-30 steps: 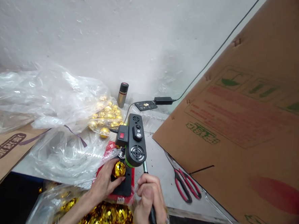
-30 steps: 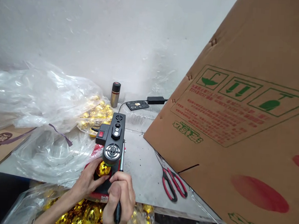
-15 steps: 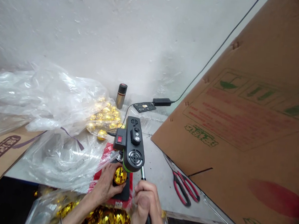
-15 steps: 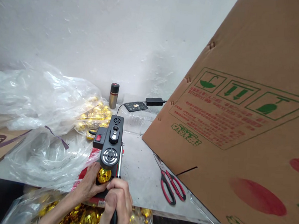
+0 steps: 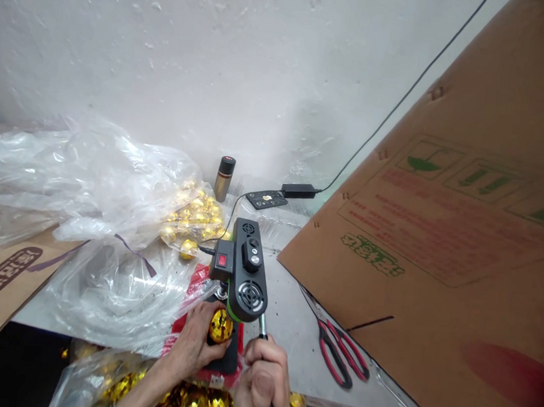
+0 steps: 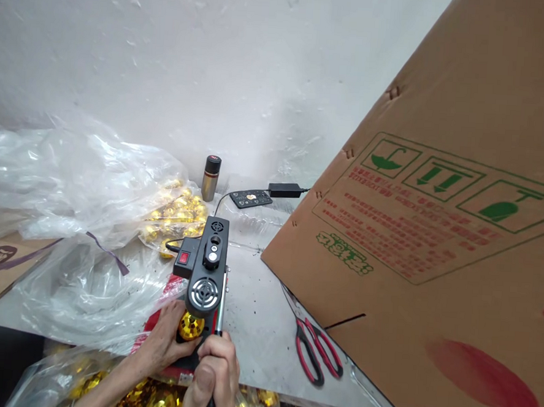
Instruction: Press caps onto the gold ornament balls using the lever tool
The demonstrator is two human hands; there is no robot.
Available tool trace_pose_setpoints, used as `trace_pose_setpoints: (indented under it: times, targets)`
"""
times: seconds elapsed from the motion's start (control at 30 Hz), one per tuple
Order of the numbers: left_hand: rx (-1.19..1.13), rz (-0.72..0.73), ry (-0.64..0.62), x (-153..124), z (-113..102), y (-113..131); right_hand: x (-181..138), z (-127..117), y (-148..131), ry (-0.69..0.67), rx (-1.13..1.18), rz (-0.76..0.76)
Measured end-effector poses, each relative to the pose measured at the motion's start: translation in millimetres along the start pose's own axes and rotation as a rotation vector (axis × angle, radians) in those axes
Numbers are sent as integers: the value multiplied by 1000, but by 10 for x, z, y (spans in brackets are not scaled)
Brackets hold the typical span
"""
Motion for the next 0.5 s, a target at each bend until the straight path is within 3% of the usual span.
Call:
trace_pose_setpoints:
  times: [0.5]
  targets:
    - [-42,-25,-25,26,-8,15,-59,37,117,41,43,-62]
Point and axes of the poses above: each hand's wrist, its own x-axis towards the middle knuckle, its own z-axis out of the palm, y = z × x, the point moved 3 cm from there along x, towards the middle knuckle, and after that the axes turned 9 degrees about x, right-handed, at the moved point
